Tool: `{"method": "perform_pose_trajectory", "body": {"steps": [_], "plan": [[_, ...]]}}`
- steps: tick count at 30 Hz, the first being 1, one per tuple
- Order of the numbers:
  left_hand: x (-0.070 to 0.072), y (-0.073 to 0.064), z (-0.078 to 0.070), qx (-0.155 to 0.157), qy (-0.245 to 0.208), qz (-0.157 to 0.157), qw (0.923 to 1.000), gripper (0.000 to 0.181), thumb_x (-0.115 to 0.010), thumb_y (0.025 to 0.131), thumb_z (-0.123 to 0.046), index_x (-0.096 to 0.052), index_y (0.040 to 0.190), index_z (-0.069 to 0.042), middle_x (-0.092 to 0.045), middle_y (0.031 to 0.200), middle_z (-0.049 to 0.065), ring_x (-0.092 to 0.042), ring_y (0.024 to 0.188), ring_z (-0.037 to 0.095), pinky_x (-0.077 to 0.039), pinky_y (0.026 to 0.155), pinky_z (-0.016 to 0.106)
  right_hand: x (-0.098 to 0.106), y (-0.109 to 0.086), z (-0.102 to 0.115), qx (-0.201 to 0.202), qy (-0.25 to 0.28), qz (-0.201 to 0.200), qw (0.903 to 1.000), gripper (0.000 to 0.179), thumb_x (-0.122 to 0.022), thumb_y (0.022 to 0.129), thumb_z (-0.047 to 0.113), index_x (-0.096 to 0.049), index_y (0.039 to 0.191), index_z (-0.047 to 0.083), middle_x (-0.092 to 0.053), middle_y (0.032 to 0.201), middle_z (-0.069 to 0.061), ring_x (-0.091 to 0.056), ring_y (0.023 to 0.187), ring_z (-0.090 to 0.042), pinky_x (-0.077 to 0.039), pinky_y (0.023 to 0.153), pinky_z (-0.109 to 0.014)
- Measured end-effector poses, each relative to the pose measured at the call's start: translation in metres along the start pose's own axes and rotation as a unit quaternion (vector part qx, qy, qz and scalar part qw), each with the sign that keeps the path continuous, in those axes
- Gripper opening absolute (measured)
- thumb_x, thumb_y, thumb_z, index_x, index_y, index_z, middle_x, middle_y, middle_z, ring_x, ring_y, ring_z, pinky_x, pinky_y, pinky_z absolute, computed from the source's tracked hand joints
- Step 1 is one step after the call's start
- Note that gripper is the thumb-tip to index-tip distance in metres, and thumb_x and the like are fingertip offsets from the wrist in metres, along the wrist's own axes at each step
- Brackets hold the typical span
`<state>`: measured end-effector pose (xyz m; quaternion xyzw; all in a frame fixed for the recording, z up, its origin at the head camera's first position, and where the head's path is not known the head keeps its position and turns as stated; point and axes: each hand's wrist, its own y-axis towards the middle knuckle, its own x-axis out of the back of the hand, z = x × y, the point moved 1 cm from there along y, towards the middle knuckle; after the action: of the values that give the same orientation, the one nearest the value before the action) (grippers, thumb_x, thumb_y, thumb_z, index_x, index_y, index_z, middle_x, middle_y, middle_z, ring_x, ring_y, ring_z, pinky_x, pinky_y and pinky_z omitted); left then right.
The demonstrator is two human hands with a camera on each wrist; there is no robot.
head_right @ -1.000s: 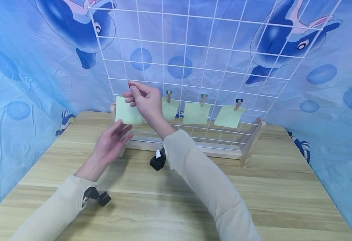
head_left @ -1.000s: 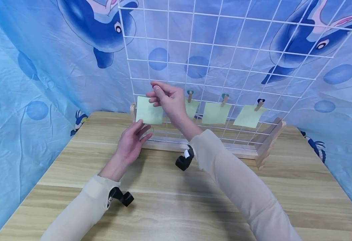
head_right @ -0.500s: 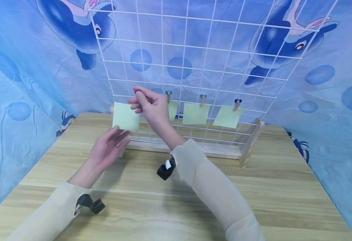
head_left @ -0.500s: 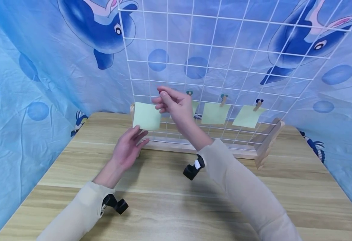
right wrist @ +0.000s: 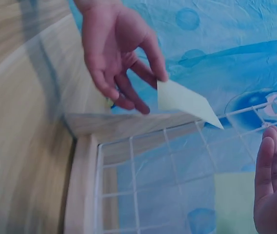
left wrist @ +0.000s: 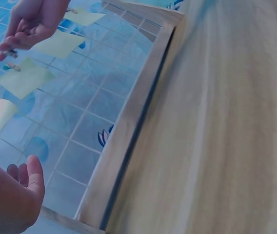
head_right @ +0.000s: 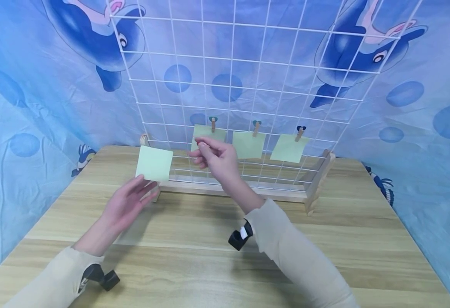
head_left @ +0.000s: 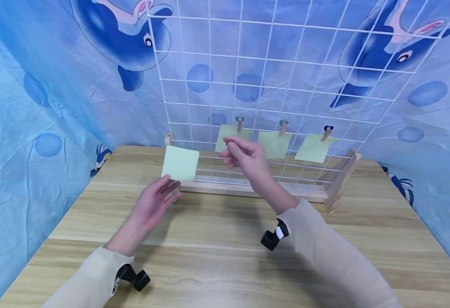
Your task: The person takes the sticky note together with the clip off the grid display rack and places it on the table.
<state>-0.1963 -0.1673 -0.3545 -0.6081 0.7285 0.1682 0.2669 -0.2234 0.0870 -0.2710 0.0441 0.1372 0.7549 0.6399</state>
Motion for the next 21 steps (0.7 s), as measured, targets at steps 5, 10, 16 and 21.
{"method": "perform_pose_trajectory", "body": {"steps": [5, 10, 16, 21], "plan": [[0.006, -0.004, 0.001, 0.009, 0.022, 0.0, 0.9997, 0.016, -0.047, 0.102, -0.02, -0.06, 0.094, -0.017, -0.064, 0.098, -0.001, -0.058, 0.106, 0.015, -0.049, 0.097, 0.031, 0.019, -0.013, -0.01, -0.02, -0.018, -0.007, 0.9996, 0.029, -0.053, 0.098, 0.005, -0.059, 0.124, -0.009, -0.07, 0.076, 0.004, -0.064, 0.065, -0.01, -0.055, 0.061, -0.02], [0.014, -0.009, 0.001, 0.016, 0.03, 0.008, 0.9994, 0.016, -0.046, 0.103, -0.019, -0.06, 0.096, -0.015, -0.064, 0.1, 0.0, -0.059, 0.107, 0.017, -0.049, 0.098, 0.033, 0.04, -0.029, -0.018, -0.03, -0.038, -0.007, 0.9988, 0.031, -0.052, 0.099, 0.008, -0.057, 0.125, -0.008, -0.071, 0.078, 0.004, -0.064, 0.066, -0.009, -0.056, 0.06, -0.021], [0.026, -0.015, -0.001, 0.025, 0.034, 0.036, 0.9984, 0.019, -0.044, 0.103, -0.016, -0.061, 0.097, -0.014, -0.066, 0.102, 0.0, -0.061, 0.109, 0.017, -0.051, 0.096, 0.031, 0.061, -0.044, -0.024, -0.06, -0.041, -0.018, 0.9972, 0.032, -0.052, 0.1, 0.01, -0.057, 0.128, -0.006, -0.071, 0.079, 0.004, -0.065, 0.067, -0.009, -0.056, 0.061, -0.021], [0.038, -0.018, -0.003, 0.04, 0.044, 0.06, 0.9964, 0.02, -0.042, 0.104, -0.016, -0.062, 0.101, -0.014, -0.067, 0.106, 0.001, -0.061, 0.111, 0.019, -0.049, 0.099, 0.033, 0.076, -0.053, -0.028, -0.075, -0.048, -0.025, 0.9957, 0.033, -0.052, 0.1, 0.012, -0.057, 0.128, -0.005, -0.071, 0.079, 0.004, -0.064, 0.068, -0.009, -0.056, 0.062, -0.022]]}}
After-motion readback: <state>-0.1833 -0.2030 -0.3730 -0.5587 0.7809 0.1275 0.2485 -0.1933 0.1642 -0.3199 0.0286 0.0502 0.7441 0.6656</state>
